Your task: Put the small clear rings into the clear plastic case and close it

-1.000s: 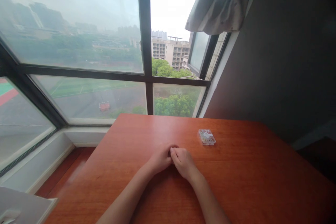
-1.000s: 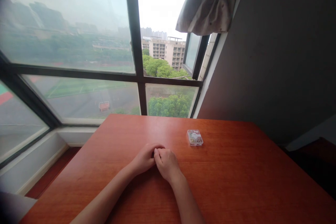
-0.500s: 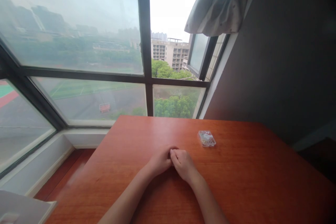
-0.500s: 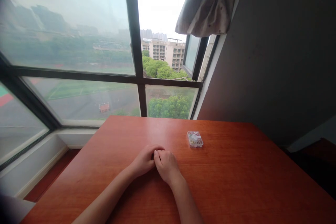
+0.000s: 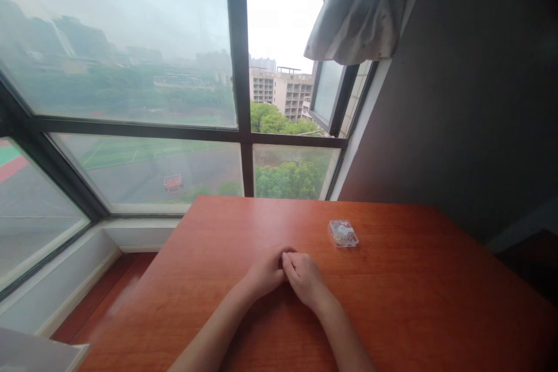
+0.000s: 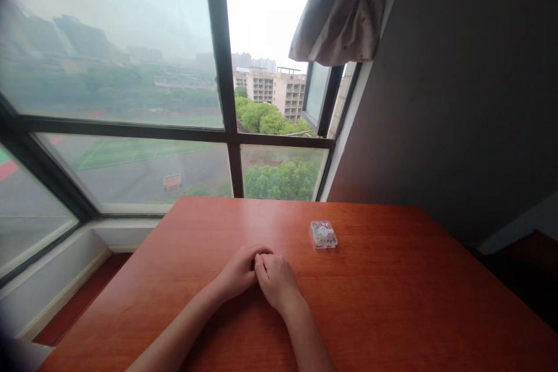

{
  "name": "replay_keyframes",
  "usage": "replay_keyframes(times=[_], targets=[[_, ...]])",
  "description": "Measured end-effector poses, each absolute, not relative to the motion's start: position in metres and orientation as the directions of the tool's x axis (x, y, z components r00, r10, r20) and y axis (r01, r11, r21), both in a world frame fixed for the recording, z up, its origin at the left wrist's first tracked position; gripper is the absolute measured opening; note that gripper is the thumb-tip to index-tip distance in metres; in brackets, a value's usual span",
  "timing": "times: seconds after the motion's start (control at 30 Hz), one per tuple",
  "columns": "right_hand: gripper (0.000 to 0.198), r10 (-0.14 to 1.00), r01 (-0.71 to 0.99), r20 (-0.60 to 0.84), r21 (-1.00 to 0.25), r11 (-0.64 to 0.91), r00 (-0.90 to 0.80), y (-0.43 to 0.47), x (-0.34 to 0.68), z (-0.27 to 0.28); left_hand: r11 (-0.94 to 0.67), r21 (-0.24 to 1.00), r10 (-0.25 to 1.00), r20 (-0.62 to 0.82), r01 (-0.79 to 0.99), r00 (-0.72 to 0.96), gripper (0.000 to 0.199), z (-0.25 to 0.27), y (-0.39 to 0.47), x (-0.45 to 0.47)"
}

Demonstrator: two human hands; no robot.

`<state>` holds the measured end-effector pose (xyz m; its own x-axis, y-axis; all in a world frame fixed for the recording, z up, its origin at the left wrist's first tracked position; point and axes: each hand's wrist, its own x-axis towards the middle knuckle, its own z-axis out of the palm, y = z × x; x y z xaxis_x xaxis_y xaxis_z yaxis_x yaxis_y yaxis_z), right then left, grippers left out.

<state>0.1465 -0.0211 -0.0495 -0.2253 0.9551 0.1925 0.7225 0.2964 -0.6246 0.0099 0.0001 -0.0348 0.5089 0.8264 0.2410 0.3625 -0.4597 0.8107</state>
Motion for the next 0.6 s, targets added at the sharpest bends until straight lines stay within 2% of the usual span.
replay_keyframes(times=[0.6], targets=[[0.046,0.952,0.727,0.203,-0.615,0.306,-0.229,-0.0226,0.1459,-0.0505,-0.457,0.803,0.834,0.237,0.383,0.499,0.036,-0.0368,-0.0005,0.0090]])
